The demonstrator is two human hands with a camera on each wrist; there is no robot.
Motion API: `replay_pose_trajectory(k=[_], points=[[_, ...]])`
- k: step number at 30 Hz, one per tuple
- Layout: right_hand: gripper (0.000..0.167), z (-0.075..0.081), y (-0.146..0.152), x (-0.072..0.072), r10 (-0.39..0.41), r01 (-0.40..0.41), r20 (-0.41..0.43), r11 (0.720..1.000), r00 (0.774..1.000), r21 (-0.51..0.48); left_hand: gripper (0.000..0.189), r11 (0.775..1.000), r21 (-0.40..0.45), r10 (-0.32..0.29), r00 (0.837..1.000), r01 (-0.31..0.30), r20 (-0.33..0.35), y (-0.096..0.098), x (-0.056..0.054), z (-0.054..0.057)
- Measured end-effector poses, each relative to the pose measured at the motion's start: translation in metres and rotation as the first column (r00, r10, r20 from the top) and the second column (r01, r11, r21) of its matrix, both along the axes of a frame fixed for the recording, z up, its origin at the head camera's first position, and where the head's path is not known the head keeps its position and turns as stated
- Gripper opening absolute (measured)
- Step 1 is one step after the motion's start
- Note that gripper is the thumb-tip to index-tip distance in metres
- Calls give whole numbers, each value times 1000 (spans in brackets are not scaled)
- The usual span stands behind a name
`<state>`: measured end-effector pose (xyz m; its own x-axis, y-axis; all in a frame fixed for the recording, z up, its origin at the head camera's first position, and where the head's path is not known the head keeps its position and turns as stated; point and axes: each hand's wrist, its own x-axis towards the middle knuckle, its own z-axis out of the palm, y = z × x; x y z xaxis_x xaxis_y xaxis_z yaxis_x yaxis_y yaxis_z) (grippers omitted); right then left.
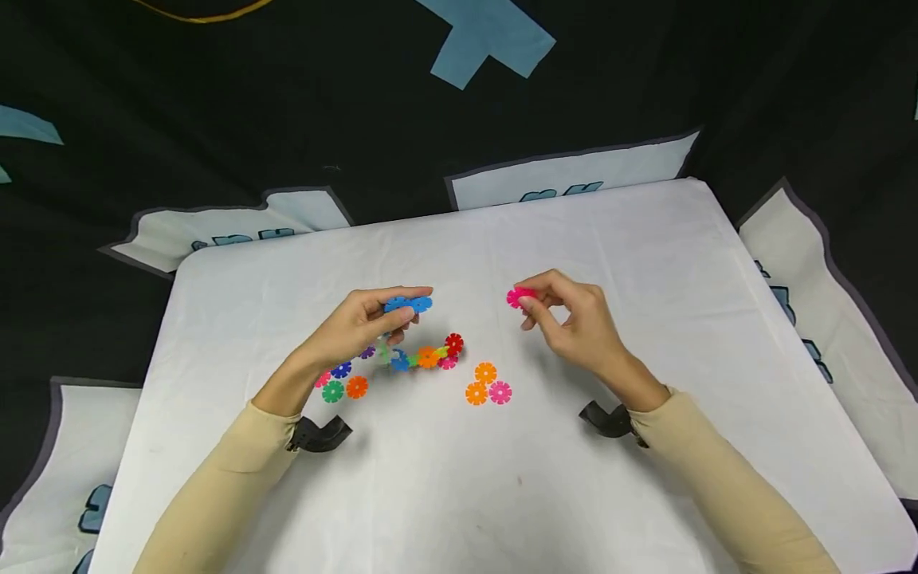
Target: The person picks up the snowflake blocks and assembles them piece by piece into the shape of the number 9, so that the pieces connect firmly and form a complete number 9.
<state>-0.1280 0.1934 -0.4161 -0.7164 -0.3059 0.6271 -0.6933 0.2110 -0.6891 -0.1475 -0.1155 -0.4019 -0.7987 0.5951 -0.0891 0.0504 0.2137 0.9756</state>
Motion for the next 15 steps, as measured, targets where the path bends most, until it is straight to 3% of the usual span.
replay_pose_trajectory(k=[3, 6, 11, 15], points=[[31, -3, -13, 3, 23, -22, -17, 997, 1000, 80, 41, 997, 65, -51, 995, 45, 90, 12, -3, 0], [32, -5, -25, 4, 50, -47, -22, 992, 999, 118, 43, 991, 113, -82, 987, 67, 138, 18, -3, -1], [34, -5, -32, 3, 63, -52, -70, 988, 996, 148, 41, 989, 97, -122, 989, 113, 89, 27, -3, 2], [32, -5, -33, 4, 48, -27, -115, 984, 992, 174, 42, 983, 120, -152, 984, 140, 96, 31, -3, 4]])
